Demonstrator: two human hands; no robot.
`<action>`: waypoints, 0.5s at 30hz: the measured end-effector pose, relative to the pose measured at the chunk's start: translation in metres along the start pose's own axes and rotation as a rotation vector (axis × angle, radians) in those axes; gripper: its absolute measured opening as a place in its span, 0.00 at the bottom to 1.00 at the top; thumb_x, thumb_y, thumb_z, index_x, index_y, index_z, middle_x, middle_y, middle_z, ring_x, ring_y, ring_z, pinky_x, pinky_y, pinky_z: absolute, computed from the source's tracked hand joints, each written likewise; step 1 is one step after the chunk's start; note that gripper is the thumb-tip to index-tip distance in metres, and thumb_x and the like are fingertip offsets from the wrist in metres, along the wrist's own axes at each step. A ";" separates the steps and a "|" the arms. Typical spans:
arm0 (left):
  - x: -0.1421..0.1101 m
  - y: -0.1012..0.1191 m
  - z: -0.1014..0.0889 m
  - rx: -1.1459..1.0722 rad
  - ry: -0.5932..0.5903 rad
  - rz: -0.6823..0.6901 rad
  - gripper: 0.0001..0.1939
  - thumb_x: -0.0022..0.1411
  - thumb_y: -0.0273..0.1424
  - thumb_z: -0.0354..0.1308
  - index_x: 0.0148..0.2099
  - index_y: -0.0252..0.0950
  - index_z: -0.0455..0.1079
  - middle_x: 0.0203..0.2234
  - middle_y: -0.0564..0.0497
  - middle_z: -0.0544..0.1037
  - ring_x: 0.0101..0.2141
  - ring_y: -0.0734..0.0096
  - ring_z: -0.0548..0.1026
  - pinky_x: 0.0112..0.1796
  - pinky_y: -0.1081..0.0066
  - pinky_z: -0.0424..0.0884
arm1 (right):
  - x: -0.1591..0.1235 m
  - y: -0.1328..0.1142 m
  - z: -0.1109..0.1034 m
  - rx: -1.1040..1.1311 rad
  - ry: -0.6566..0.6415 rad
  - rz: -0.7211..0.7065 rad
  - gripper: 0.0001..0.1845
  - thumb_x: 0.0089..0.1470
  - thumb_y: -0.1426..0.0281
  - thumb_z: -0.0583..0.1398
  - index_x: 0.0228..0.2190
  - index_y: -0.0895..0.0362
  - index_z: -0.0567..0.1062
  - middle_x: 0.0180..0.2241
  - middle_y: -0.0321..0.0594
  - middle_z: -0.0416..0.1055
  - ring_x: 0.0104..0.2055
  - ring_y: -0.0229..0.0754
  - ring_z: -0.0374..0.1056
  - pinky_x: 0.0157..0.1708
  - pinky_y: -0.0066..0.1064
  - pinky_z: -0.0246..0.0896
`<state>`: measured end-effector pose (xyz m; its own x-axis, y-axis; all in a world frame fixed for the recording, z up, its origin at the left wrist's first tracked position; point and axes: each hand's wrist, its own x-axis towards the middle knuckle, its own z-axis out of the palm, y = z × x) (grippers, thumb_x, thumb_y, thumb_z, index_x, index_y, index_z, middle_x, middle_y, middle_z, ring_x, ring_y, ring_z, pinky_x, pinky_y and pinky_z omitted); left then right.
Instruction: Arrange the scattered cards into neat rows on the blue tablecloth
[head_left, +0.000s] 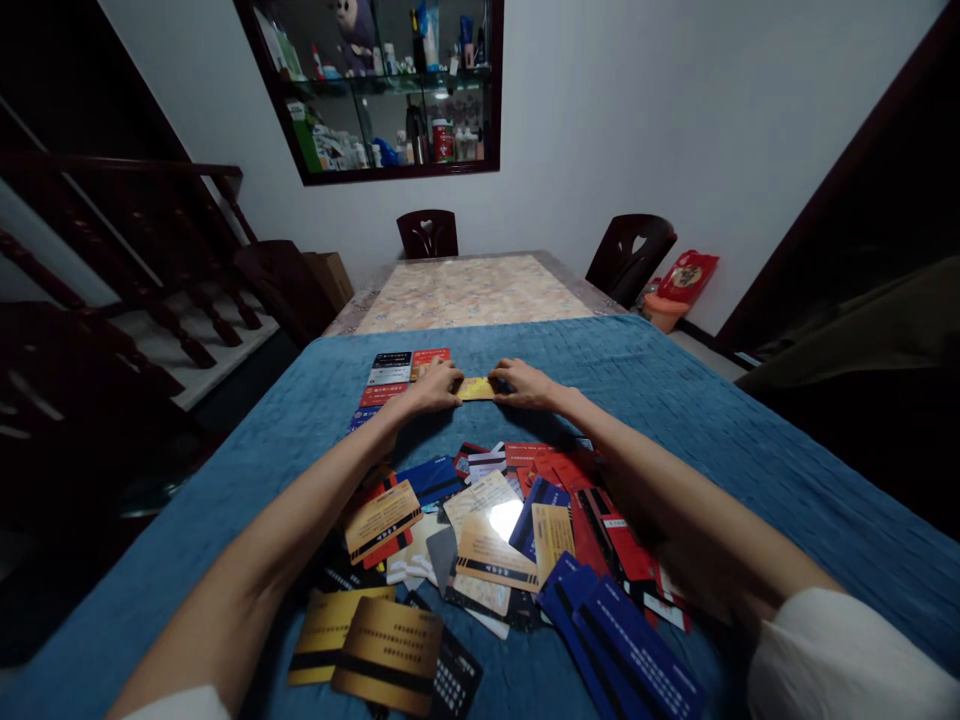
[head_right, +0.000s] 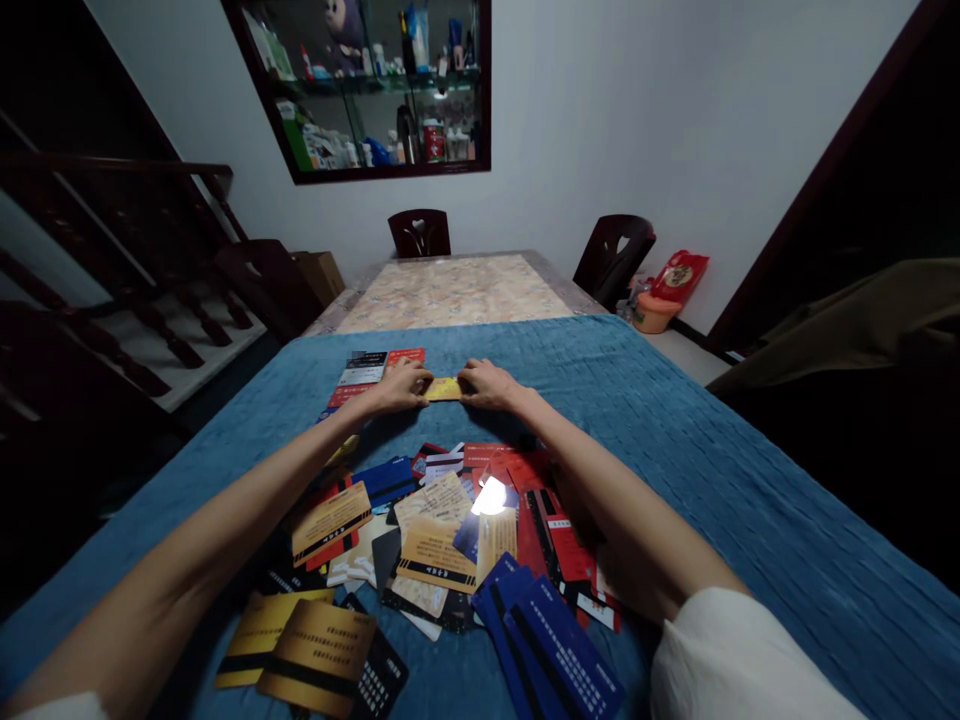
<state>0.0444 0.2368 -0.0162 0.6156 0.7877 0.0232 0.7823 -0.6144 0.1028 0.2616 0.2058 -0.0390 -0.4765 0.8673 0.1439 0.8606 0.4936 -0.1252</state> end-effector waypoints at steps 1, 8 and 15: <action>0.000 0.000 0.000 0.000 -0.007 -0.003 0.12 0.51 0.30 0.66 0.40 0.38 0.76 0.47 0.43 0.75 0.54 0.44 0.64 0.51 0.50 0.64 | 0.001 0.001 0.001 0.005 -0.003 -0.002 0.14 0.57 0.66 0.62 0.44 0.56 0.78 0.48 0.48 0.71 0.48 0.47 0.68 0.45 0.33 0.62; -0.001 0.000 0.000 -0.016 -0.019 0.025 0.09 0.52 0.30 0.64 0.38 0.38 0.76 0.43 0.43 0.77 0.52 0.45 0.66 0.50 0.52 0.63 | 0.004 0.006 0.006 0.043 -0.017 -0.005 0.14 0.58 0.66 0.61 0.45 0.57 0.79 0.48 0.47 0.73 0.46 0.45 0.70 0.45 0.31 0.62; -0.002 0.003 -0.001 0.031 -0.048 0.049 0.12 0.55 0.29 0.61 0.43 0.38 0.76 0.46 0.44 0.77 0.53 0.47 0.64 0.51 0.52 0.62 | 0.006 0.013 0.011 0.072 -0.032 -0.003 0.17 0.56 0.64 0.64 0.46 0.57 0.79 0.48 0.47 0.74 0.48 0.47 0.70 0.46 0.30 0.60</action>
<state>0.0453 0.2333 -0.0147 0.6568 0.7538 -0.0207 0.7530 -0.6541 0.0717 0.2673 0.2183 -0.0505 -0.4853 0.8670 0.1134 0.8448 0.4984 -0.1949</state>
